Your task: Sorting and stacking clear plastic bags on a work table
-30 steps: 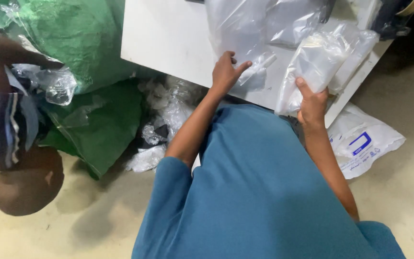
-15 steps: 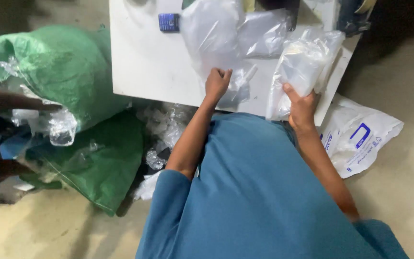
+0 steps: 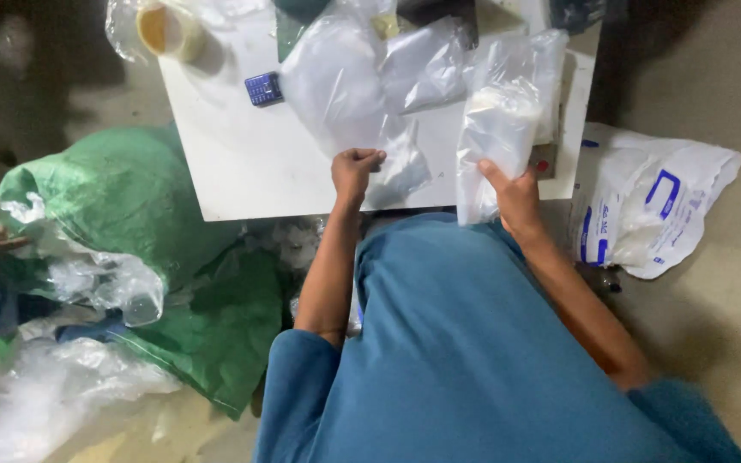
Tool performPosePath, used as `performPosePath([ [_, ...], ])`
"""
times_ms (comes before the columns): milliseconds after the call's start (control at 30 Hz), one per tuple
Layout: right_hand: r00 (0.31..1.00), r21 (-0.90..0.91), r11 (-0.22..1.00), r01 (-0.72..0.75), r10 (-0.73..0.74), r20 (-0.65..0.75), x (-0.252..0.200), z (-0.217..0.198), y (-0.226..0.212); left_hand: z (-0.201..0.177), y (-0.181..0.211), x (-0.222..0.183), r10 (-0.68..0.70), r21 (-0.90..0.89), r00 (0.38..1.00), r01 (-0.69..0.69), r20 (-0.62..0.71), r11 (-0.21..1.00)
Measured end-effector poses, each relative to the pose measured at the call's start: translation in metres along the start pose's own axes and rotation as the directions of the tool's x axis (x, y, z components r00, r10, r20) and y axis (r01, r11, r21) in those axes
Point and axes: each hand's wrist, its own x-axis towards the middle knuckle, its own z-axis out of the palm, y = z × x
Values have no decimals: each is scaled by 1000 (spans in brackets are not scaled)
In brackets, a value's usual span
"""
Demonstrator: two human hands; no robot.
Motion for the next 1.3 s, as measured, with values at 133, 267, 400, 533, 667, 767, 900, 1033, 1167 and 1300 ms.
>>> performPosePath([
  [133, 994, -28, 998, 62, -60, 97, 22, -21, 28, -2, -3, -5, -12, -228, 999, 2, -40, 974],
  [267, 973, -18, 982, 188, -183, 139, 38, -26, 0, 3, 5, -7, 0, -201, 995, -19, -96, 979],
  [400, 972, -256, 959, 124, -66, 225, 49, -35, -19, 19, 6, -6, -35, -280, 977, -27, -212, 960],
  [533, 938, -122, 988, 95, -48, 342, 50, -49, -12, 26, 30, -45, -119, -351, 954, 16, -274, 936],
  [667, 855, -48, 998, 51, -19, 518, 54, -44, -11, 38, 45, -79, -195, -284, 968, 145, -159, 948],
  [767, 749, 6, 999, 38, -32, 662, 69, -29, -23, 49, 31, -70, -164, -403, 970, 80, -179, 912],
  [900, 570, -85, 993, -78, 115, 814, 76, -25, 9, 82, 8, -106, -310, -738, 941, 116, -131, 665],
  [1033, 562, -78, 981, -176, 165, 811, 68, -25, -13, 93, 21, -114, -349, -900, 936, 181, 34, 396],
  [1167, 710, 136, 924, -358, 175, 682, 81, -22, 36, 95, 52, -122, -289, -962, 943, 217, 163, 165],
  [1300, 743, 48, 999, 12, -40, 668, 83, -34, 25, 103, 61, -119, -234, -813, 958, 1, -167, 583],
])
